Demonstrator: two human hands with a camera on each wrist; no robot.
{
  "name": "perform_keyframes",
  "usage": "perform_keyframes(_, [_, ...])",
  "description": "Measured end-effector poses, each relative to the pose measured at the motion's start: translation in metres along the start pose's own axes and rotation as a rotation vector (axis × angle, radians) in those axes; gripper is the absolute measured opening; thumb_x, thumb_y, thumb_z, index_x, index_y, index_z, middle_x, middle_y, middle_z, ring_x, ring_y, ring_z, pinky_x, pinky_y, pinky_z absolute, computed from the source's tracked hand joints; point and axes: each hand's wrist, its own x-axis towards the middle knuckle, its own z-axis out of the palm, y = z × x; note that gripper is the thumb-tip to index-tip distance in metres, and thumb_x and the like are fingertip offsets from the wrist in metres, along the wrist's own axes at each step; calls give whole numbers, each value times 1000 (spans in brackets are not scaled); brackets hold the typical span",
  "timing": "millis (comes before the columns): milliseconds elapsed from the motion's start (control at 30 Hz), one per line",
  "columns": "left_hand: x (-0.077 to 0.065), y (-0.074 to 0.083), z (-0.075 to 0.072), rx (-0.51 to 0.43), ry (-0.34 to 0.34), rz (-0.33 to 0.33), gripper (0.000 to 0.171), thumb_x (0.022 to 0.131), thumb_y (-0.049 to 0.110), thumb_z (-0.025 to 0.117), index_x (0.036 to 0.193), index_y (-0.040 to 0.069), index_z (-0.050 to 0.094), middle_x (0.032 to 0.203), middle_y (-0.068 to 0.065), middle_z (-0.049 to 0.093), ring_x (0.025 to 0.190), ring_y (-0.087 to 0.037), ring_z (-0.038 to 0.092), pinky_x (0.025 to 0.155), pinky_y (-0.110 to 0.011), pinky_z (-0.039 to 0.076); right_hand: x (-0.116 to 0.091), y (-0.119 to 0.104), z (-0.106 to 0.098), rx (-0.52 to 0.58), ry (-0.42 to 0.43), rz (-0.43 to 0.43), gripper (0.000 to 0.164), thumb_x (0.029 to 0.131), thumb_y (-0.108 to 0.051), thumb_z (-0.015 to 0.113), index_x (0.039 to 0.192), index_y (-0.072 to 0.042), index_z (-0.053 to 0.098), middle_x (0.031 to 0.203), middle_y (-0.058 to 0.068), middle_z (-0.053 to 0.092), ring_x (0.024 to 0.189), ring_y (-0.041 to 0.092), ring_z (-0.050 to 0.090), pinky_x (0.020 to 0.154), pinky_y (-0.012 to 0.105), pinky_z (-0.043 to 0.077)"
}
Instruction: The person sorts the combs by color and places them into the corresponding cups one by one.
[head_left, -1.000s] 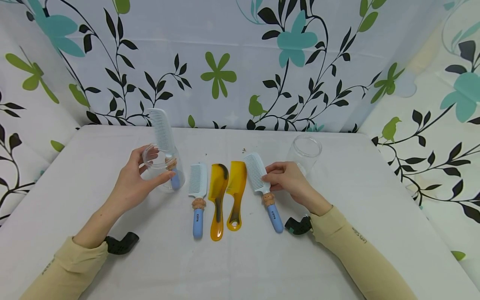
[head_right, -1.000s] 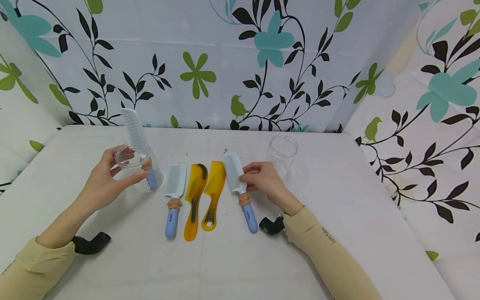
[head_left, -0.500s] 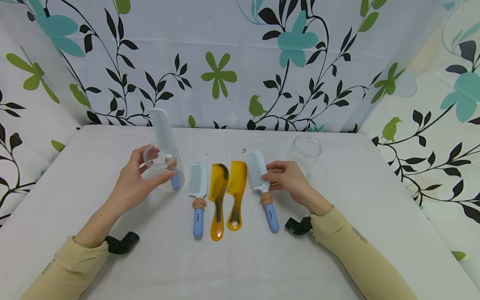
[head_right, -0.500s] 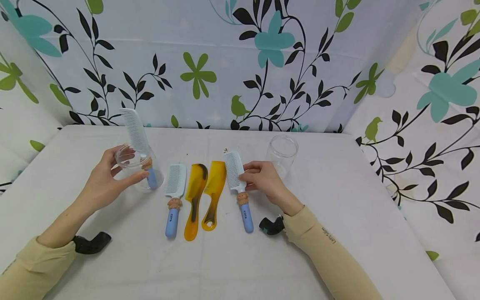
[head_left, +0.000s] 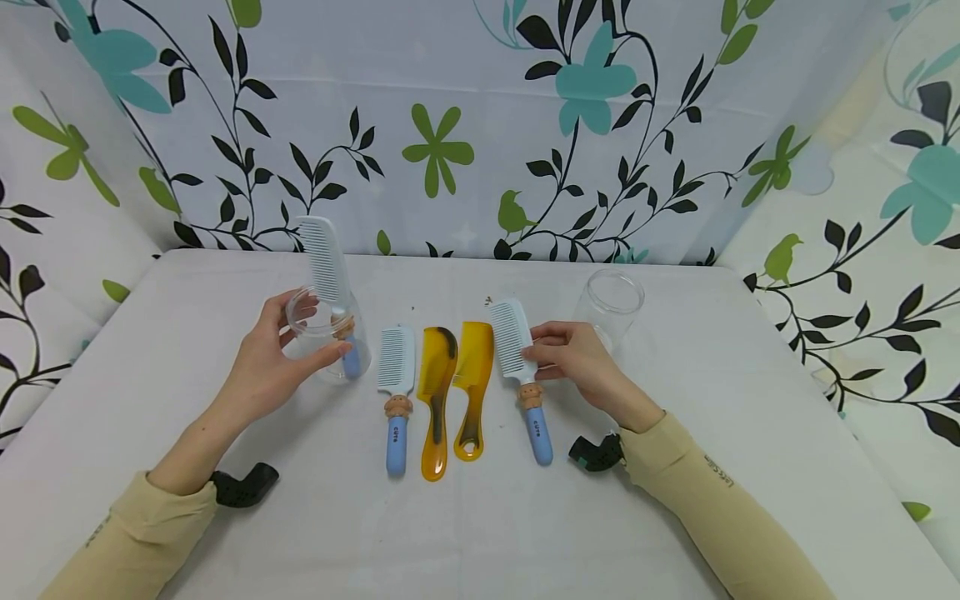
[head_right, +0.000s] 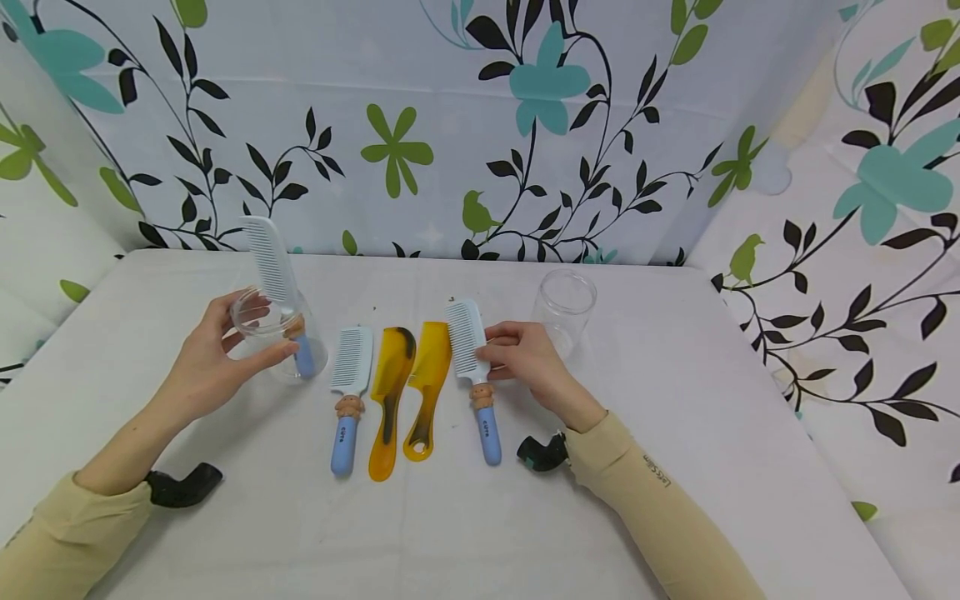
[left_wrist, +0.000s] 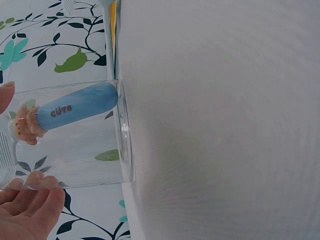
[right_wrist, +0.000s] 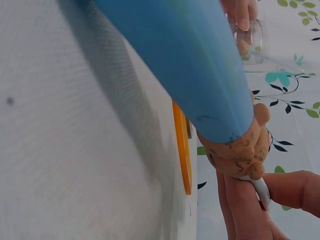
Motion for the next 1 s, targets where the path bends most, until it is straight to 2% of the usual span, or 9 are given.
perform_keyframes(400, [0, 1, 0, 3, 8, -14, 95, 89, 38, 76, 155, 4, 17, 152, -23, 39, 141, -39, 36, 117, -60, 31, -1, -1, 3, 21, -2, -12, 37, 91, -9, 70, 124, 6, 61, 111, 18, 72, 85, 18, 72, 78, 34, 64])
perform_keyframes(1000, [-2, -1, 1, -5, 10, 8, 93, 90, 35, 76, 155, 3, 18, 151, -24, 40, 141, -41, 36, 116, -63, 30, -4, -15, 8, 21, -14, -46, 36, 92, -11, 69, 124, 5, 61, 115, 21, 70, 89, 20, 72, 80, 36, 64])
